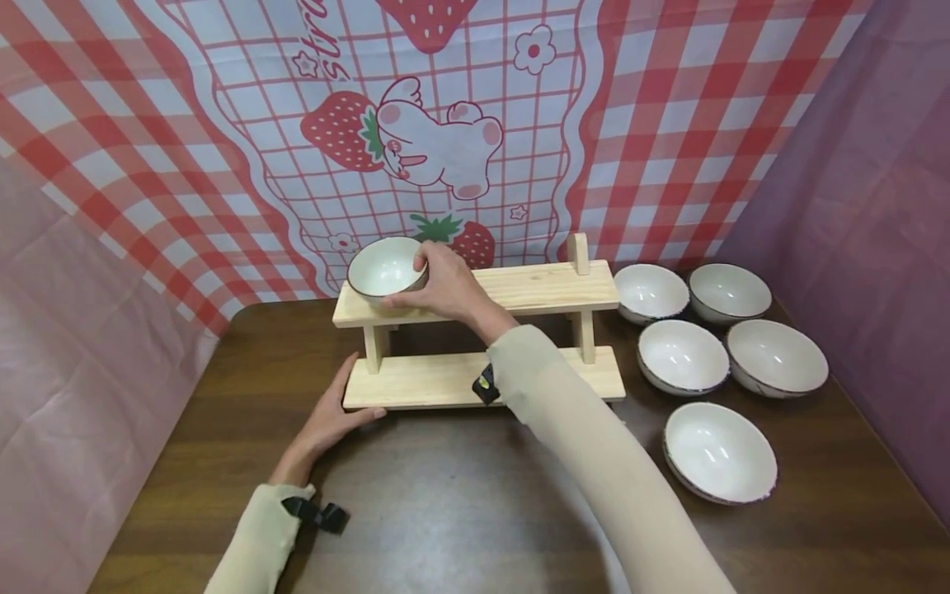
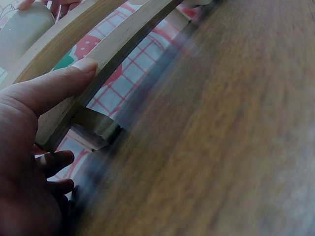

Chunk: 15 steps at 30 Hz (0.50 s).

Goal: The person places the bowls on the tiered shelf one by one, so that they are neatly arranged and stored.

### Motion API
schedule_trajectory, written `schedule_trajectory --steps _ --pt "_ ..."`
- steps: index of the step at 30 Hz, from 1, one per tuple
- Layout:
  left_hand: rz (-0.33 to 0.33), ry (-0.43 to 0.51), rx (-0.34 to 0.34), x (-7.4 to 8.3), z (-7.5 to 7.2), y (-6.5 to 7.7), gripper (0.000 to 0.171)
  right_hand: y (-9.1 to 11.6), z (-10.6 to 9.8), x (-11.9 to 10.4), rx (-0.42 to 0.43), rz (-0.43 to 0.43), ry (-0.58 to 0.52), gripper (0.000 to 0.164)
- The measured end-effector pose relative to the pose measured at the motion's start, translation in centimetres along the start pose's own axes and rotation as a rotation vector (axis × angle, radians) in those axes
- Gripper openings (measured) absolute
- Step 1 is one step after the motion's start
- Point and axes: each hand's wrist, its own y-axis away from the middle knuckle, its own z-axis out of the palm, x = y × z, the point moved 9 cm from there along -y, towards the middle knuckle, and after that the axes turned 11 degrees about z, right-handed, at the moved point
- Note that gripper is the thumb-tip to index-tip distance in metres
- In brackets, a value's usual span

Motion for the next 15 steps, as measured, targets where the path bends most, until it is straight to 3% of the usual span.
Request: schedule_trajectory --steps 7,15 --pt "0.004 0.009 0.001 0.06 0.05 0.03 0.110 0.23 0.03 -0.06 -0.027 -0.014 -0.003 0.096" --pt "-0.003 0.005 -0.004 -0.02 0.06 -0.01 0.110 0.69 -0.66 0.08 -0.013 -0.038 0.008 0.108"
